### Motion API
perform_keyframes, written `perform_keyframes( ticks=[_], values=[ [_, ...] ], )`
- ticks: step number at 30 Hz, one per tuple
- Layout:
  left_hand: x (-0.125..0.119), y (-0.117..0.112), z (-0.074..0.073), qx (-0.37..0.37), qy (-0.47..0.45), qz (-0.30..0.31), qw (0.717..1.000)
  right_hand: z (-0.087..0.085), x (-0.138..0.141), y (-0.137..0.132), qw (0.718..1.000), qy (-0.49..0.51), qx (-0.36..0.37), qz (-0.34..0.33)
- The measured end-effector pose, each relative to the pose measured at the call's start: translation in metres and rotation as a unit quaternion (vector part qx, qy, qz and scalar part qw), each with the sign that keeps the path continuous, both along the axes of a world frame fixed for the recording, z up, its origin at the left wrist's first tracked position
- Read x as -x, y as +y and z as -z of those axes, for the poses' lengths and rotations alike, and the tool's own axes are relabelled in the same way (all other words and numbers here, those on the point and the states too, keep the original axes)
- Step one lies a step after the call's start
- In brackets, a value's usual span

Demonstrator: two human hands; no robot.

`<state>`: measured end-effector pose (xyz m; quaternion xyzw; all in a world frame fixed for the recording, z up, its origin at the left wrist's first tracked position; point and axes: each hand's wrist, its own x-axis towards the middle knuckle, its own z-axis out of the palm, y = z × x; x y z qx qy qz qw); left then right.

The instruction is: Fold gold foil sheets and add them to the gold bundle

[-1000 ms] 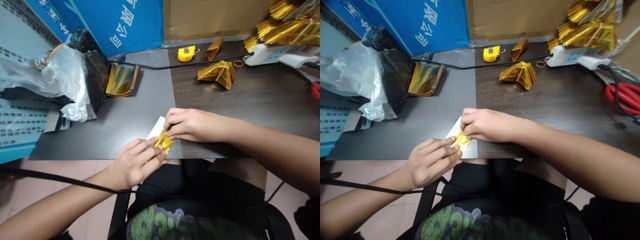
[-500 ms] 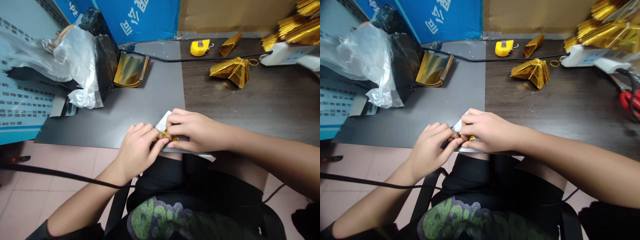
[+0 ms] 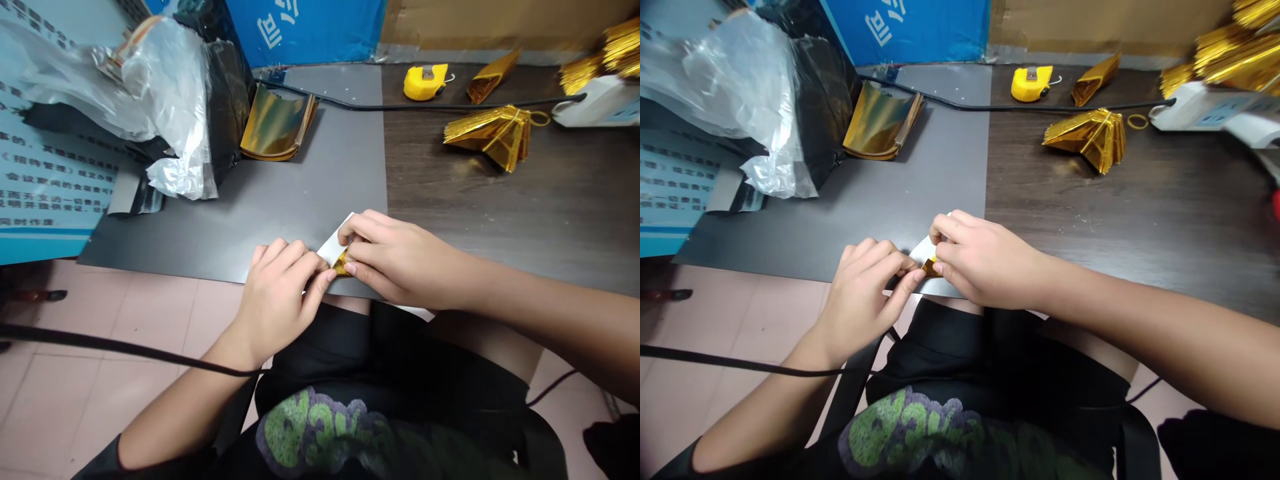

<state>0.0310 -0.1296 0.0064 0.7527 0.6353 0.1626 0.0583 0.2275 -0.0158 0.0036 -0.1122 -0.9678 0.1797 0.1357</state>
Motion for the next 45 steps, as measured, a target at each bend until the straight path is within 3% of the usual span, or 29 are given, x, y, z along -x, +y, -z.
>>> perform_keyframes(
  ticks=[6,11,18,37,45],
  values=[
    [-0.002,0.001,-0.004,0.026,-0.045,-0.059,0.997,0.002,0.003,-0.002,0.999,0.027,-0.005,0.021],
    [-0.002,0.001,-0.009,0.094,-0.064,-0.075,0.991,0.002,0.004,-0.002,0.999,0.024,0.003,0.025],
    [-0.013,0.0,-0.007,0.109,-0.064,-0.126,0.984,0.003,0.004,-0.002,0.998,0.046,0.01,0.036],
    [-0.012,0.001,-0.003,0.104,-0.078,-0.147,0.981,0.003,0.005,-0.005,0.996,0.055,0.041,0.049],
    [-0.015,0.002,-0.009,0.12,-0.057,-0.148,0.98,0.002,0.004,-0.005,0.997,0.048,0.044,0.052]
  ],
)
